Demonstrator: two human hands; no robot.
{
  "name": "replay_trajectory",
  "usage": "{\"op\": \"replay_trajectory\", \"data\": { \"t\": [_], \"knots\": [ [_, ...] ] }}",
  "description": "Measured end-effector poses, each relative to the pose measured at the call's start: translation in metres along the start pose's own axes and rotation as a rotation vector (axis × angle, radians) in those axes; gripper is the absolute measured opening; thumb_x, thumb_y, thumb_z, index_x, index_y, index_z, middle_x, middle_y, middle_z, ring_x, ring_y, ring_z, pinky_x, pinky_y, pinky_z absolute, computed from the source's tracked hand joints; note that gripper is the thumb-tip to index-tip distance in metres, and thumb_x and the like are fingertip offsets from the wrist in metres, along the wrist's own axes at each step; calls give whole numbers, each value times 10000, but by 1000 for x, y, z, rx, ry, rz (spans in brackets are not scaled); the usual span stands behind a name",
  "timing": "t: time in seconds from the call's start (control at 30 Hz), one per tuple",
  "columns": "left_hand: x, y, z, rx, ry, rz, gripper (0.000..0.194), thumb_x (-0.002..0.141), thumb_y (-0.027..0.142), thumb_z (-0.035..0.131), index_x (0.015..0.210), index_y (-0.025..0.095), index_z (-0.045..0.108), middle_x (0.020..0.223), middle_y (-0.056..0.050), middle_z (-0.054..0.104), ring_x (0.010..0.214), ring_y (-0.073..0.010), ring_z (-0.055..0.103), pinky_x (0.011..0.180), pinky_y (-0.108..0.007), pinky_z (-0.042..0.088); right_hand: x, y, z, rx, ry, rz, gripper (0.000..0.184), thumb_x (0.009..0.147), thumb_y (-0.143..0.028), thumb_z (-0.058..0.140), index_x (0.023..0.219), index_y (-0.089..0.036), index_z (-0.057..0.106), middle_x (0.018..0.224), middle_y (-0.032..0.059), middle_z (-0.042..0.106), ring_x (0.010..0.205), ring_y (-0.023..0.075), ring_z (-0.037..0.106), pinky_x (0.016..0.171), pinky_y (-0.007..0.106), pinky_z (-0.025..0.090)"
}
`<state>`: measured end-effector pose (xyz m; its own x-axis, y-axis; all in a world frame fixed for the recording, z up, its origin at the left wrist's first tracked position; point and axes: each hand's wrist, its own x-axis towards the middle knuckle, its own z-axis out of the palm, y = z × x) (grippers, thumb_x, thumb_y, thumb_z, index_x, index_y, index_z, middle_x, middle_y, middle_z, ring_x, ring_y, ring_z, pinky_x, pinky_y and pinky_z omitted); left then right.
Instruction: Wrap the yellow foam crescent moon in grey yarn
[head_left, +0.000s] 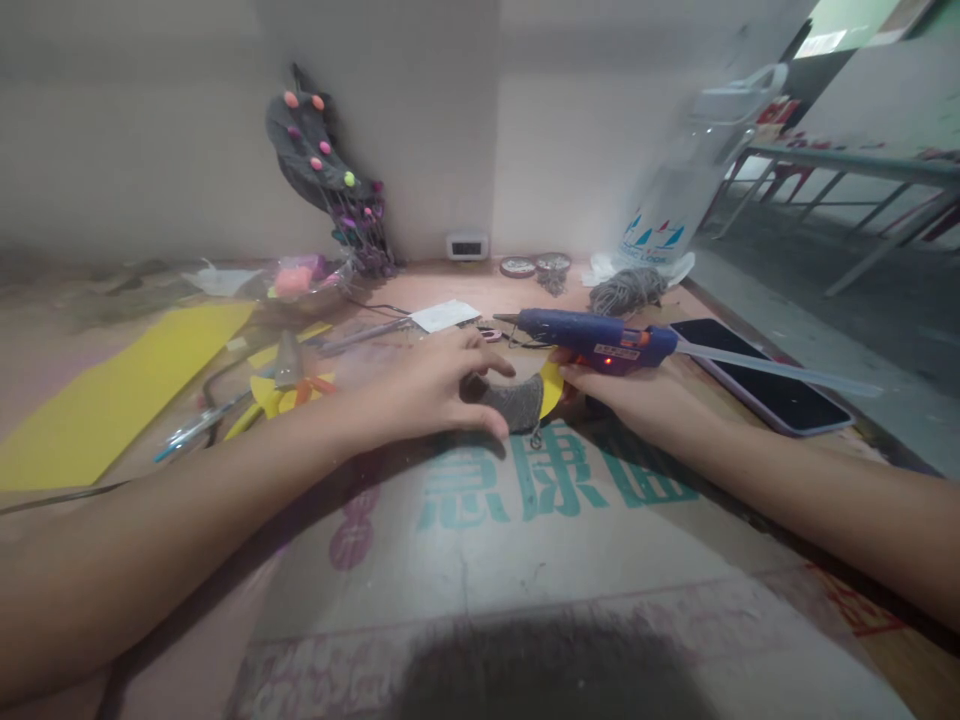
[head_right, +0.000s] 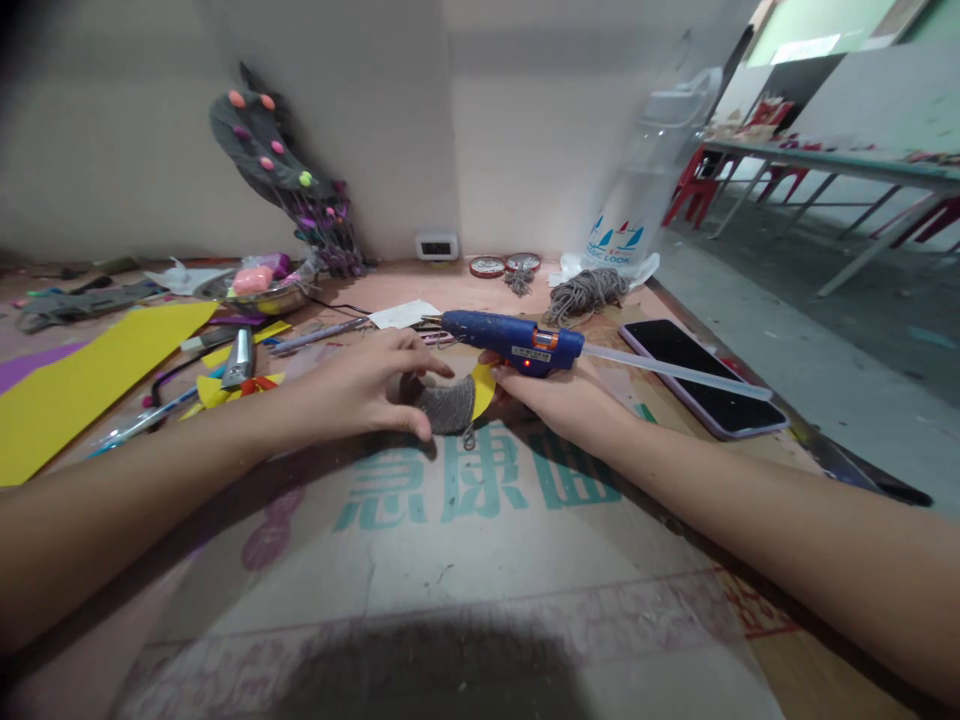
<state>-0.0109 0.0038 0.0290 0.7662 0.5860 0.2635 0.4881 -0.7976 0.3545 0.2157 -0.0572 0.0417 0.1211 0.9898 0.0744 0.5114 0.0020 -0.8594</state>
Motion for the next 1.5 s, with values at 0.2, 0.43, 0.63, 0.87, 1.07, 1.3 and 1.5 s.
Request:
{"op": "replay_trajectory", "data": {
  "t": [0.2,0.43,0.63,0.87,1.07,1.3,1.5],
  "knots": [
    [1,-2,3,-12,-118,89,267,883,459,666,928,204,732,1013,-61,678,951,-220,627,830,-321,458,2,7,3,8,5,-52,76,810,-180,672,845,-219,728,791,12,760,719,176,724,690,289,592],
    [4,-7,-7,-79,257,-324,376,985,390,433,732,189,627,754,-21,683,735,-187,614,656,-292,410,1,7,-4,22,26,-36,86,835,-199,653,872,-230,725,768,16,750,721,196,717,702,312,580],
    [4,-12,7,-579,100,-557,691,925,742,279,767,176,642,655,-38,650,579,-166,587,558,-282,421,12,23,-8,286,117,-263,128,820,-377,722,830,-252,698,828,0,739,751,187,701,746,315,583],
    [3,10,16,-777,293,-417,618,701,477,836,1201,215,585,1114,-74,718,906,-202,696,735,-287,541,-7,14,-6,138,88,-259,130,845,-379,682,860,-250,687,715,-2,718,682,181,703,700,309,578],
    [0,14,4,-781,254,-520,390,726,487,804,950,178,722,932,-69,750,827,-227,695,697,-303,530,-9,14,-4,121,30,-230,151,861,-394,660,900,-248,673,716,-12,723,712,176,713,743,307,577],
    [6,12,7,-1147,232,-640,560,851,683,556,851,149,726,678,-77,677,557,-166,603,506,-271,469,-8,16,-4,177,17,-217,191,841,-420,682,901,-239,666,721,2,724,711,186,716,726,317,583],
    [2,16,6,-1062,-45,-464,337,784,472,764,894,157,714,740,-56,705,609,-148,637,570,-259,499,-6,13,-8,170,143,-318,141,840,-378,704,859,-245,659,676,-12,706,661,174,704,681,311,584]
  ]
}}
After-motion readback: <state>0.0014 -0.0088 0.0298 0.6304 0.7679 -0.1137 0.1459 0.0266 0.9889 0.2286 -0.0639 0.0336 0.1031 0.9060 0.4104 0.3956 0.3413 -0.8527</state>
